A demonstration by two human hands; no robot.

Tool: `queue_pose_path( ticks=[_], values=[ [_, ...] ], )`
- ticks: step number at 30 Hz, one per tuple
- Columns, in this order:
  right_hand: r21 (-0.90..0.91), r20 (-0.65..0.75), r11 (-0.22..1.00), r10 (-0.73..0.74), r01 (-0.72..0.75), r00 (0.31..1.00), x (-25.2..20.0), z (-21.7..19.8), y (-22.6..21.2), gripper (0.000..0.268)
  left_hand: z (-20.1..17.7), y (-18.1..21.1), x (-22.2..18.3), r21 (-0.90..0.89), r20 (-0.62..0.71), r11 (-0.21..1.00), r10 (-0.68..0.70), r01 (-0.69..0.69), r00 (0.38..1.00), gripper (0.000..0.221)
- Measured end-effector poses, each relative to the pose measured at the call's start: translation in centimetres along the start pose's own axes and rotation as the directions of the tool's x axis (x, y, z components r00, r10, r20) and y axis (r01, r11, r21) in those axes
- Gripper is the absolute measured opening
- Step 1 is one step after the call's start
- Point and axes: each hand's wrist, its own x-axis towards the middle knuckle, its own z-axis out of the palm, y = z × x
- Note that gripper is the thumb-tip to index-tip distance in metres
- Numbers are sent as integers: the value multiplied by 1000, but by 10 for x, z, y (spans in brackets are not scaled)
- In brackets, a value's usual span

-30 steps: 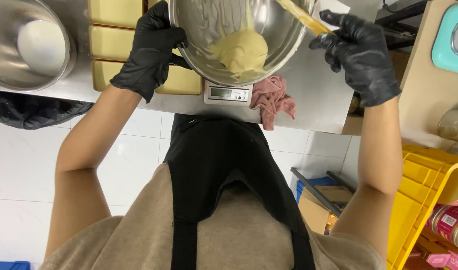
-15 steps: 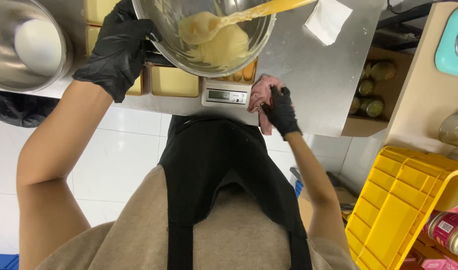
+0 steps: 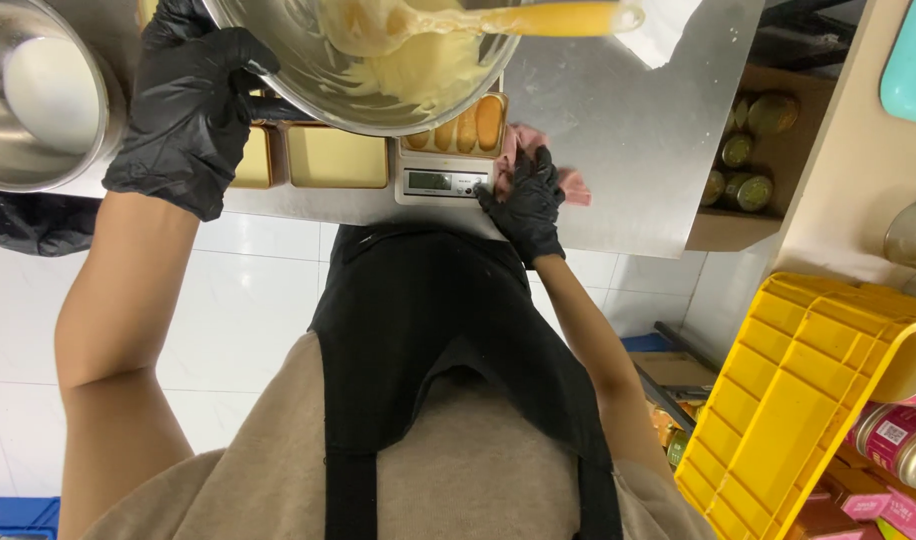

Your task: Filling tins with tiramisu cream and wiping the containers clean.

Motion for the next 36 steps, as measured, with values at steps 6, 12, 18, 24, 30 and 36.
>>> queue_pose_path(
  ticks=[6,12,18,24,30,36],
  values=[
    [146,28,988,40,-43,999,-2,35,15,96,-1,1,-6,-14,-4,1000,22,-22,1000,33],
    [186,101,982,27,-46,995,12,25,57,97,7,2,-12,-46,-12,999,2,-3,1000,28],
    [967,158,204,3,-155,987,28,-156,-9,86,-11,-37,2,-22,102,990,141,-139,985,30],
    [352,-63,861,-370,368,927,26,-213,-54,66,13,-50,5,96,199,961,238,-261,951,37],
    [-601,75,593,-626,536,776,46,-228,-57,66,9,-92,10,273,286,846,383,-458,879,31],
    [-284,32,810,-526,512,850,39,-266,-25,57,22,-91,-6,355,356,691,523,-630,774,33]
  ],
)
